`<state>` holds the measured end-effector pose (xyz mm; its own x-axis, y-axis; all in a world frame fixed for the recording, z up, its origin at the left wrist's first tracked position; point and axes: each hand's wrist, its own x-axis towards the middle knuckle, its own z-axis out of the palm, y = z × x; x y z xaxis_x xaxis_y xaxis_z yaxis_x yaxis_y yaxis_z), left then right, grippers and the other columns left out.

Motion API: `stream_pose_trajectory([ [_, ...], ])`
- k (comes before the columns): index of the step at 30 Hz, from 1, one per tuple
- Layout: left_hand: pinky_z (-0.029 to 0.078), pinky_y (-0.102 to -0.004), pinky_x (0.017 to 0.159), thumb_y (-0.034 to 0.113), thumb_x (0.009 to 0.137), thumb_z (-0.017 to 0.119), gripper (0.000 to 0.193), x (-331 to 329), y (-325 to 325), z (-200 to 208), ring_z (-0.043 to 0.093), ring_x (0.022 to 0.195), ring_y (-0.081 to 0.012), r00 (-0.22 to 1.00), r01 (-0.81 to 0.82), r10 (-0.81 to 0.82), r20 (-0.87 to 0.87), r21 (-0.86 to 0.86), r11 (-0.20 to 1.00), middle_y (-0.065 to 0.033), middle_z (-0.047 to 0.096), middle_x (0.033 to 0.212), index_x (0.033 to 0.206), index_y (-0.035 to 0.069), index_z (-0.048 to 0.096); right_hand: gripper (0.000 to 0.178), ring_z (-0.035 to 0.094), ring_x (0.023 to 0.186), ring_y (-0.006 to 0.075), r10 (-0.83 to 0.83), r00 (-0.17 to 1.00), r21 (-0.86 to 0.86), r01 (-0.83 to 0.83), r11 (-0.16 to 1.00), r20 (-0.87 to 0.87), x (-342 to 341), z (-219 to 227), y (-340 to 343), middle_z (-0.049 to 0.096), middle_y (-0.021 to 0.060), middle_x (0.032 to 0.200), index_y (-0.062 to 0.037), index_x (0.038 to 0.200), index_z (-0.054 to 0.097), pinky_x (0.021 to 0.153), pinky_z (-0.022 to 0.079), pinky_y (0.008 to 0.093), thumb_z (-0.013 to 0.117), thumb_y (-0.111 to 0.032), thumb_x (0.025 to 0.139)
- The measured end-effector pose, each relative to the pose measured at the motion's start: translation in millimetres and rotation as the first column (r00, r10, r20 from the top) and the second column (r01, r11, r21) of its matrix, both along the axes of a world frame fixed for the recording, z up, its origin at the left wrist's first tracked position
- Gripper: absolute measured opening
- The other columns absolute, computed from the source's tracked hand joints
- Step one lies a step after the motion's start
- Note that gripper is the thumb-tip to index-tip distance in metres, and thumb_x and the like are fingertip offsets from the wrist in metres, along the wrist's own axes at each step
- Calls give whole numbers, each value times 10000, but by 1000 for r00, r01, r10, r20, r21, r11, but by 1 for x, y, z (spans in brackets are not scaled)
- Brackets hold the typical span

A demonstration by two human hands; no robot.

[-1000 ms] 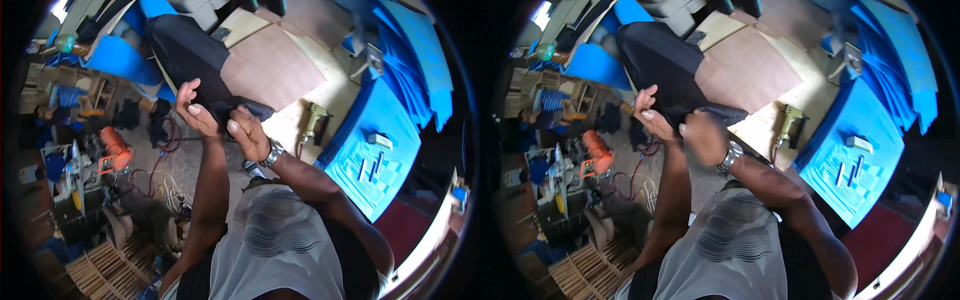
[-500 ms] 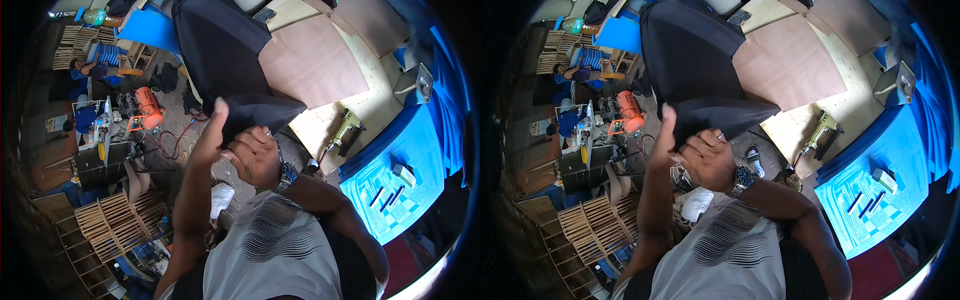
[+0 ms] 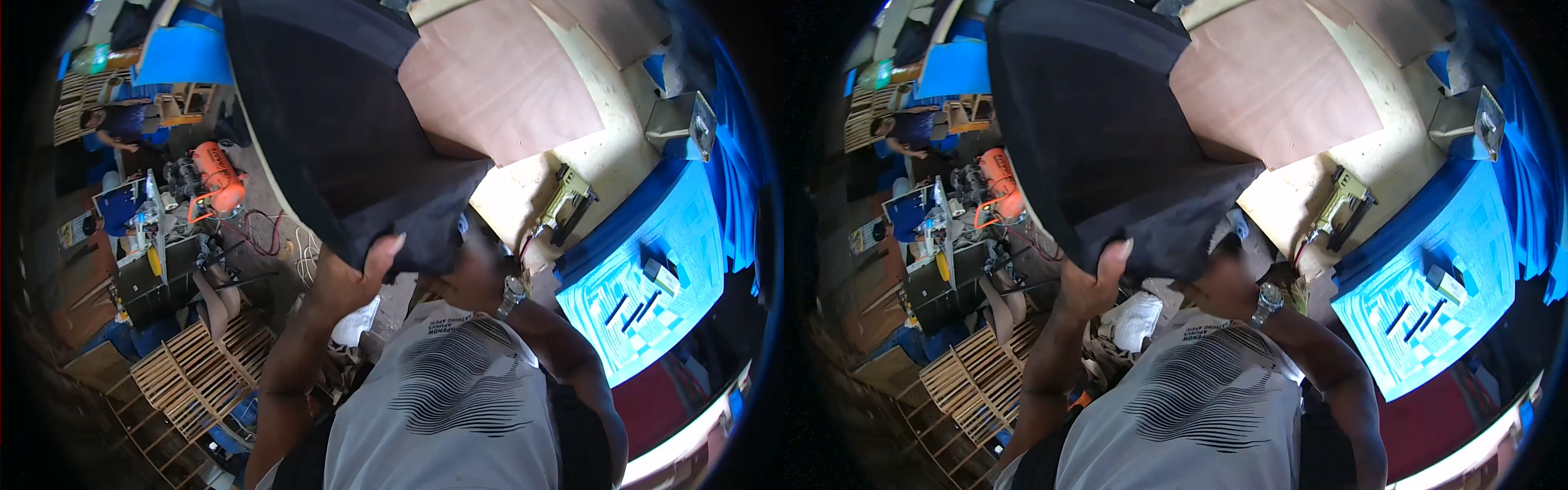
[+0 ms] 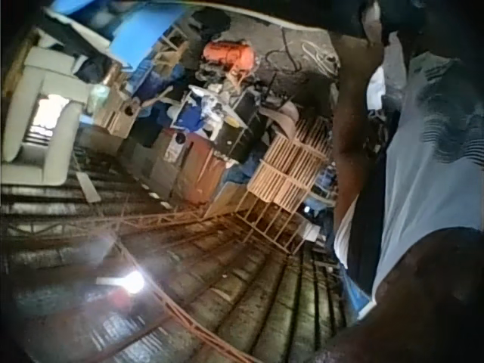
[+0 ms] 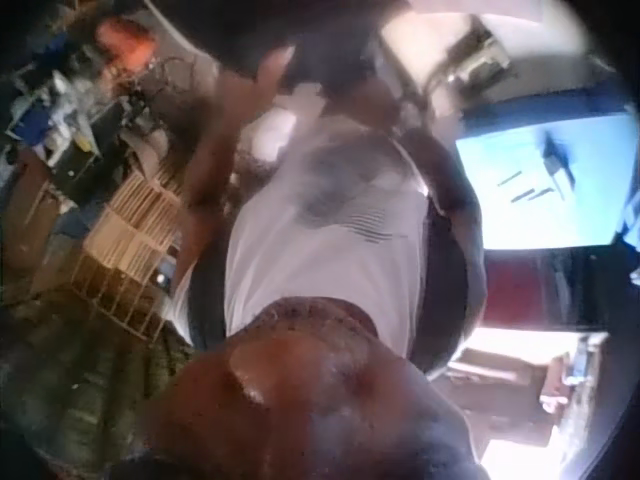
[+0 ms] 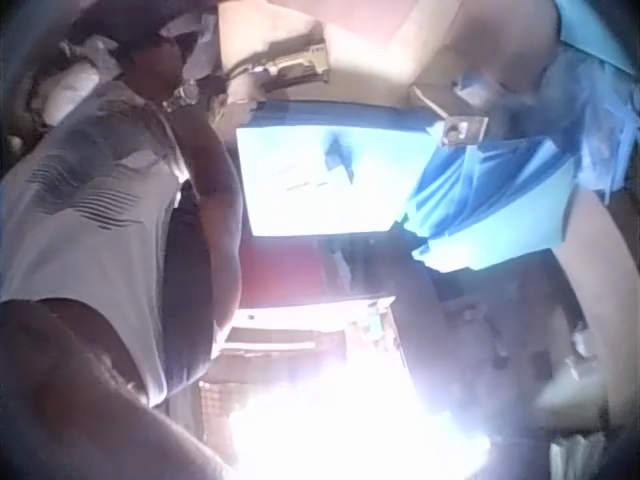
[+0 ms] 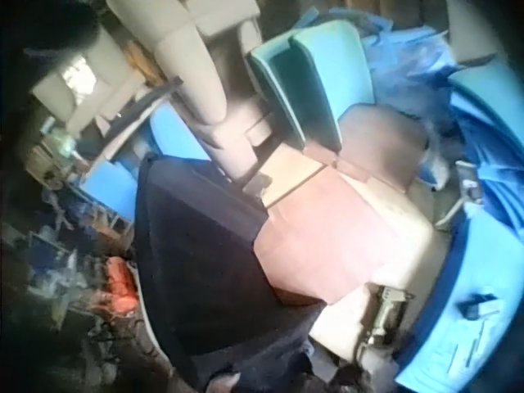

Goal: Stapling black fabric onto a wooden chair frame using a pneumatic staple gun.

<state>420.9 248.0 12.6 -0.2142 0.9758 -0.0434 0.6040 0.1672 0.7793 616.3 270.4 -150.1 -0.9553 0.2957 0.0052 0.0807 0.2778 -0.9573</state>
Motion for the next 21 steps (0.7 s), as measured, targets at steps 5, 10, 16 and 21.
stream_pose_trajectory([
  [5,529,-375,830,146,879,649,199,-54,14,-19,674,891,-282,988,155,-156,-17,-43,987,-130,690,960,1034,23,677,569,548,1129,381,-289,957,76,288,955,5,-60,-59,7,566,210,1265,-9,1230,587,971,435,461,713,-268,739],
  [10,556,-330,776,136,872,681,186,-89,-5,-37,693,831,-221,958,260,-261,120,24,965,-87,702,912,1027,34,687,380,610,1013,367,-427,904,1,427,904,-21,-113,-17,47,658,175,1091,-9,1090,647,915,474,451,655,-193,757],
  [16,553,-349,791,153,901,655,185,-91,-10,-30,682,879,-207,896,372,-309,321,-159,914,-78,692,963,1044,36,664,474,534,1143,397,-418,907,-175,404,898,-48,-81,-49,37,578,233,1240,9,1211,573,993,418,457,618,-250,818],
  [21,530,-381,876,227,980,522,286,-86,-63,-39,635,1042,-257,533,519,-228,-815,102,849,-173,636,1147,1063,-31,613,228,688,773,310,-398,594,47,518,854,699,22,-85,16,717,133,934,-121,994,711,699,547,415,583,-296,927],
])
